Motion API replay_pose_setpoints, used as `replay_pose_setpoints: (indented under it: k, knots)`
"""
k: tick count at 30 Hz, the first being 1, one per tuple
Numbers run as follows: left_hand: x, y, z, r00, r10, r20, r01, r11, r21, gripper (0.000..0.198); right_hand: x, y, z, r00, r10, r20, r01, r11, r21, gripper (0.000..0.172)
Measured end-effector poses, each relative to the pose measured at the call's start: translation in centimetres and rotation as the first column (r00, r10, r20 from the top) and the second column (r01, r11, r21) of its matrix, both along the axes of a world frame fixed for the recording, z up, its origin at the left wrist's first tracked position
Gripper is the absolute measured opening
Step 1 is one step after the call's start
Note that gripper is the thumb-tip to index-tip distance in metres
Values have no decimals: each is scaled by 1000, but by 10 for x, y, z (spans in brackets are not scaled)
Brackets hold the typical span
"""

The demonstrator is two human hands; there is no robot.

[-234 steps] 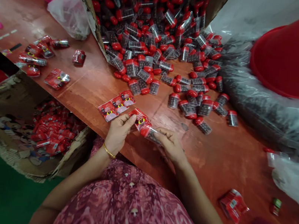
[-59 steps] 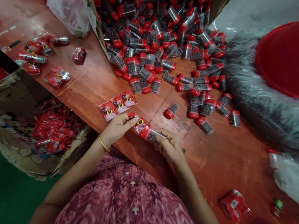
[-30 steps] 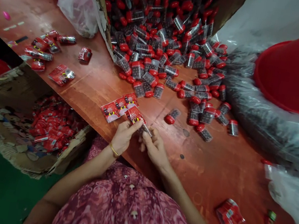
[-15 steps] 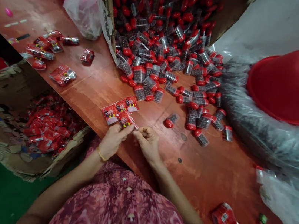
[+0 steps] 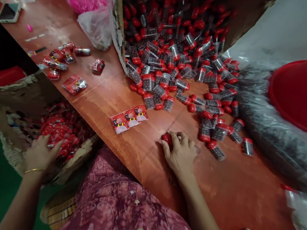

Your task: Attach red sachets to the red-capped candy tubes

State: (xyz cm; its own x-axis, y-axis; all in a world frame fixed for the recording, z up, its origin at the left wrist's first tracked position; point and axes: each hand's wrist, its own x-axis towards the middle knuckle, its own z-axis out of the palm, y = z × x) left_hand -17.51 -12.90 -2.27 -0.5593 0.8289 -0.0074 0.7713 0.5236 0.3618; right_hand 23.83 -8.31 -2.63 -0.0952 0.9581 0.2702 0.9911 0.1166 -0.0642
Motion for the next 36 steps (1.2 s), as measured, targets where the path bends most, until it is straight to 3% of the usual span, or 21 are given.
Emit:
replay_pose_setpoints:
  k: [2,4,6,10,15,18,20,22,25,27,29,31,33,36]
  knots:
    - [45,22,9,996,-82,-20,85,969,231,34,-10,-4,2,999,-31,8,31,1000,-3,42]
    - [99,53,21,943,-333,-8,311,871,381,35,-15,-4,2,998,-59,-8,58,998,-18,41]
    - [148,86,28,838,-546,-12,518,788,332,35,-16,-4,-1,995,-91,-34,90,996,-22,41]
    - [204,134,19,713,-701,11,696,710,109,31,-12,-10,-10,992,-84,-91,88,995,41,41]
    - [214,135,4,677,-734,-53,736,675,53,28,-9,-16,-7,982,-28,-187,48,994,103,32]
    - [213,123,10,707,-705,-52,706,702,89,30,-15,-10,4,954,25,-298,7,994,105,27]
    - [212,116,17,744,-668,-15,663,735,142,30,-24,-1,11,889,75,-453,-38,995,90,27]
    - [213,110,25,763,-645,52,625,755,201,30,-37,10,17,742,71,-667,-65,997,33,30]
    - [216,100,34,738,-655,166,599,748,286,30,-56,27,22,376,-20,-926,-131,989,-75,33]
    - [216,93,38,701,-673,237,586,732,348,30,-65,34,25,171,-50,-984,-187,979,-83,30]
    - [215,87,39,672,-669,317,539,735,410,32,-70,36,28,71,-55,-996,-194,979,-68,28]
    - [214,80,40,657,-607,446,448,791,416,36,-71,33,30,46,-54,-997,-144,988,-60,27]
    - [214,74,40,571,-488,660,362,871,331,38,-68,26,30,65,-41,-997,-80,996,-46,25]
    - [222,64,41,254,-215,943,255,956,149,44,-66,15,27,192,-2,-981,-27,1000,-7,26]
